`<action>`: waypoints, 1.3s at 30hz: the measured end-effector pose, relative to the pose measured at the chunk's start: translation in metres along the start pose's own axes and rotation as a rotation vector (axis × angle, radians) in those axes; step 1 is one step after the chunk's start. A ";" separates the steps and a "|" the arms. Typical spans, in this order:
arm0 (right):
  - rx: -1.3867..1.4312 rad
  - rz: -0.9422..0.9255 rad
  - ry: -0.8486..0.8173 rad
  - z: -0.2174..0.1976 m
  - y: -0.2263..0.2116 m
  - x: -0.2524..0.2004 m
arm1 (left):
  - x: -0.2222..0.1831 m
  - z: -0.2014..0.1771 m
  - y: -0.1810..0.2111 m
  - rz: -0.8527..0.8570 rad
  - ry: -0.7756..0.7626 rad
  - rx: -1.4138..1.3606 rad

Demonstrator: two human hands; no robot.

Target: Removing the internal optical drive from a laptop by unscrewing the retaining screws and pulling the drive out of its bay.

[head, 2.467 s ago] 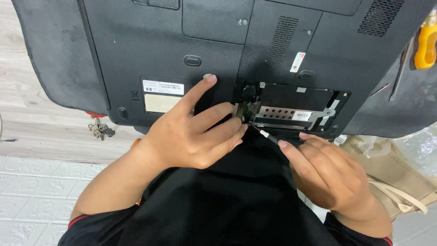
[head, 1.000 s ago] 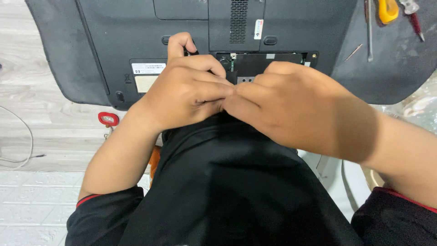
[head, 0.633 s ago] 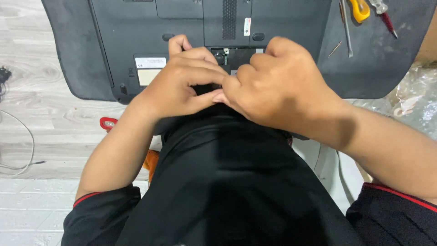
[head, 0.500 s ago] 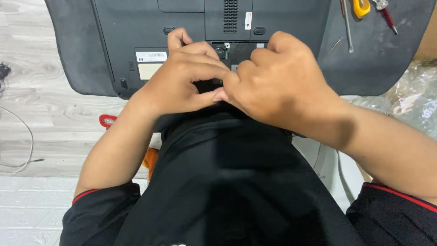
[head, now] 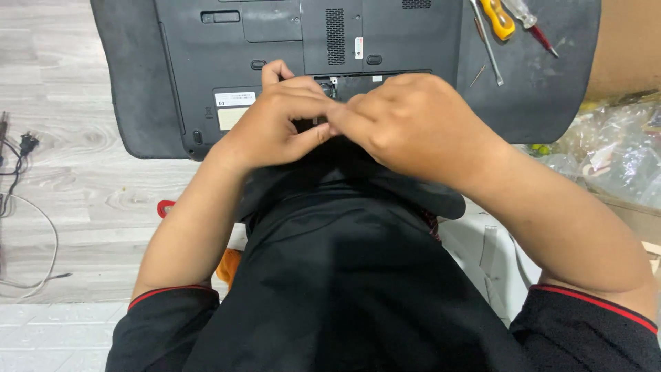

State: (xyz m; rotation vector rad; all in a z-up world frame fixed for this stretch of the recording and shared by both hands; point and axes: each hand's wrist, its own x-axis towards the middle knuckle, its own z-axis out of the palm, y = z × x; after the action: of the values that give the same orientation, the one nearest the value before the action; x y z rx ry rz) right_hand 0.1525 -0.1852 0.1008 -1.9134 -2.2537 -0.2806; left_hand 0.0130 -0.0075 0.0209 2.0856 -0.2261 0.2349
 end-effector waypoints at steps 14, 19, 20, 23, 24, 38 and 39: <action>0.135 -0.029 -0.103 0.002 0.006 -0.010 | -0.003 0.001 0.005 0.013 0.039 0.062; 0.066 0.022 0.004 0.004 0.003 -0.011 | -0.004 0.010 0.007 -0.080 0.074 0.048; 0.176 0.032 -0.011 0.003 0.002 -0.009 | -0.005 0.012 0.005 -0.085 0.092 0.026; 0.271 0.021 -0.080 -0.003 0.007 -0.003 | -0.005 0.008 0.003 -0.048 0.074 0.031; 0.253 -0.005 -0.135 -0.006 0.010 -0.001 | -0.004 0.006 0.002 -0.005 0.042 0.058; 0.013 -0.007 0.008 0.011 0.007 -0.006 | -0.007 0.009 0.006 -0.078 0.097 0.051; -0.038 0.007 0.009 0.013 0.005 -0.006 | -0.007 0.011 0.005 -0.051 0.141 0.092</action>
State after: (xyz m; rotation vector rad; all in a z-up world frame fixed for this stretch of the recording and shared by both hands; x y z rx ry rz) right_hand 0.1582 -0.1867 0.0870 -1.9338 -2.2510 -0.3330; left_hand 0.0062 -0.0191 0.0178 2.1520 -0.0789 0.3656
